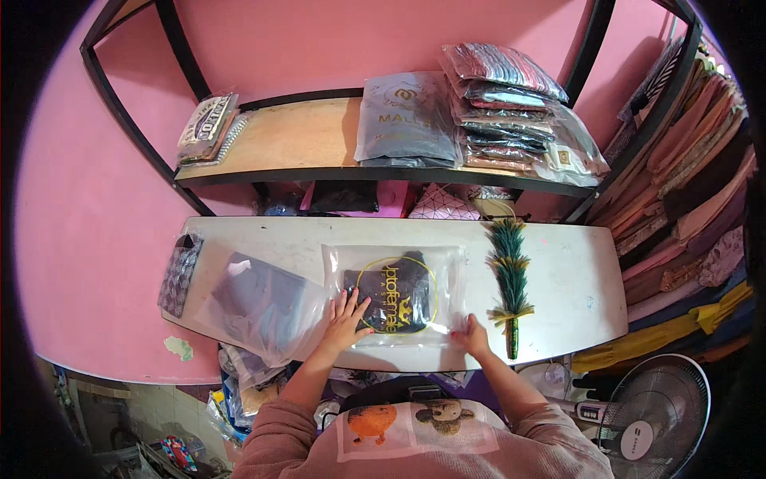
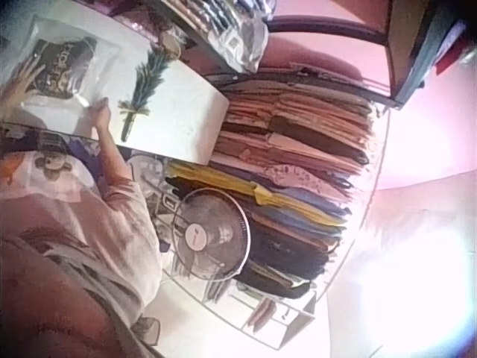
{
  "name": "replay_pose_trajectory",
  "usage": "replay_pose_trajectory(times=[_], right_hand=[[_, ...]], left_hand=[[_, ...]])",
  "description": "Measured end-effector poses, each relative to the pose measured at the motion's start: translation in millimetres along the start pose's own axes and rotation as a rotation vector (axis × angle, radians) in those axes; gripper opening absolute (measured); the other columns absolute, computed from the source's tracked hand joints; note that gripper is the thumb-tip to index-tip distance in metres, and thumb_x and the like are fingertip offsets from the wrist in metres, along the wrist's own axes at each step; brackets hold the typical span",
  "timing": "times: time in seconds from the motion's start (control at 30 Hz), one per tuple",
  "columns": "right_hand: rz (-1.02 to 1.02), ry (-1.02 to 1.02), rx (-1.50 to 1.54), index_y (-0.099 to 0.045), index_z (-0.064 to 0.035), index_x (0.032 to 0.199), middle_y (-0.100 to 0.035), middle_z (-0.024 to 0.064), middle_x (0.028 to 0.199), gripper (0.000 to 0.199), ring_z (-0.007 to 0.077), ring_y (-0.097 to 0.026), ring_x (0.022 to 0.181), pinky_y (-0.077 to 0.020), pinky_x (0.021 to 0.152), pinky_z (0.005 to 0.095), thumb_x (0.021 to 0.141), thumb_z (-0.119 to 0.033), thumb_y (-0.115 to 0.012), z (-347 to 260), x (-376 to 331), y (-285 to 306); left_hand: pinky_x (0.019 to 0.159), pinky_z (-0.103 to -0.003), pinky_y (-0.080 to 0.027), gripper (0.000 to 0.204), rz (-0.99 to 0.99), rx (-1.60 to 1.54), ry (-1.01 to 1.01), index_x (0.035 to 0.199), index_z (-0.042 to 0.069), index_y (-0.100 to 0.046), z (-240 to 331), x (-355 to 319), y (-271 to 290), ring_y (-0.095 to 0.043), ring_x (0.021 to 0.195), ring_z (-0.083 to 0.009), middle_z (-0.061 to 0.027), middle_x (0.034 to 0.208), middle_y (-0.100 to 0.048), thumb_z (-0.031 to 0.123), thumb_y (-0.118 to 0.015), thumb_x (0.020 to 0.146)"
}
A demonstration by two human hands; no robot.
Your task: The recorder is sorting and organizing packaged clothing items from a basket onto shelves in a clothing store stockroom.
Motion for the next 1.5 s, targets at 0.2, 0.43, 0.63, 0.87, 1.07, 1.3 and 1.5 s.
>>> replay_pose_trajectory(times=[0.2, 0.43, 0.63, 0.87, 1.07, 1.3, 1.5], right_hand=[[0.157, 0.164, -0.115, -0.056, -0.0037, 0.080, -0.050, 0.0119, 0.071, 0.029, 0.0278, -0.052, 0.068, -0.0444, 0.065, 0.0372, 0.062, -0.016, -0.075, -25.3, -16.4, 5.0], [-0.471, 0.174, 1.009, -0.061, -0.0045, 0.093, -0.060, 0.0109, 0.106, 0.015, 0.0210, -0.060, 0.094, -0.0482, 0.081, 0.0344, 0.080, -0.006, -0.054, -81.3, 18.1, 8.8], [-0.513, -0.174, 0.645, -0.051, 0.0027, 0.114, -0.064, 0.0101, 0.092, 0.047, 0.0199, -0.061, 0.084, -0.0518, 0.065, 0.0310, 0.074, -0.015, -0.070, -40.3, 60.8, -62.0], [-0.217, -0.091, 0.078, -0.057, 0.0036, 0.106, -0.064, 0.0229, 0.095, 0.082, 0.0326, -0.063, 0.091, -0.0488, 0.080, 0.0373, 0.050, -0.050, -0.082, -59.7, 88.5, -112.1], [-0.110, -0.046, 0.353, -0.060, 0.0011, 0.100, -0.065, 0.0193, 0.093, 0.051, 0.0283, -0.064, 0.087, -0.0492, 0.077, 0.0356, 0.062, -0.029, -0.073, -54.6, 78.3, -97.6], [0.061, -0.103, 0.450, -0.058, 0.0032, 0.095, -0.064, 0.0134, 0.086, 0.041, 0.0219, -0.062, 0.079, -0.0485, 0.073, 0.0342, 0.062, -0.020, -0.068, 4.6, 42.5, 21.6], [0.439, -0.062, -0.128, -0.051, 0.0027, 0.100, -0.058, 0.0220, 0.093, 0.044, 0.0393, -0.057, 0.085, -0.0453, 0.076, 0.0439, 0.067, -0.020, -0.068, 5.7, 12.4, 79.8]], left_hand=[[0.106, -0.053, -0.019, 0.066, 0.178, -0.233, 0.112, 0.137, 0.013, -0.034, -22.7, 8.1, 23.7, -0.020, 0.133, -0.0367, -0.0163, 0.145, -0.024, 0.026, -0.062, 0.079], [0.098, -0.041, -0.033, 0.044, 0.460, -0.203, 0.474, 0.120, 0.003, -0.049, -87.0, -13.1, 0.6, -0.044, 0.113, -0.0351, -0.0215, 0.119, -0.049, 0.016, -0.058, 0.079], [0.081, -0.041, -0.045, 0.028, 0.492, -0.352, 0.635, 0.105, 0.001, -0.056, -111.8, -26.1, -14.7, -0.058, 0.091, -0.0351, -0.0211, 0.097, -0.060, 0.013, -0.057, 0.080], [0.070, -0.041, -0.046, 0.014, 0.481, -0.424, 0.511, 0.093, 0.005, -0.056, -93.9, -19.1, -7.1, -0.060, 0.078, -0.0340, -0.0169, 0.082, -0.061, 0.006, -0.056, 0.078], [0.072, -0.039, -0.045, 0.014, 0.733, -0.282, 0.393, 0.089, 0.006, -0.057, -111.7, -31.2, 40.7, -0.057, 0.082, -0.0342, -0.0164, 0.083, -0.059, 0.001, -0.054, 0.076], [0.071, -0.042, -0.043, 0.016, 0.876, 0.035, 0.562, 0.087, 0.006, -0.057, -192.0, -109.5, 95.3, -0.055, 0.082, -0.0349, -0.0174, 0.082, -0.055, -0.001, -0.050, 0.076], [0.078, -0.046, -0.043, 0.025, 0.805, 0.190, 0.868, 0.103, 0.001, -0.056, -205.2, -162.5, 131.2, -0.053, 0.093, -0.0370, -0.0182, 0.098, -0.055, 0.004, -0.052, 0.078]])
Point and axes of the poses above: each hand's wrist, its own x-axis towards the middle knuckle, its own y-axis out of the back of the hand, z = x × y, the point moved 7 cm from there along x, towards the middle knuckle
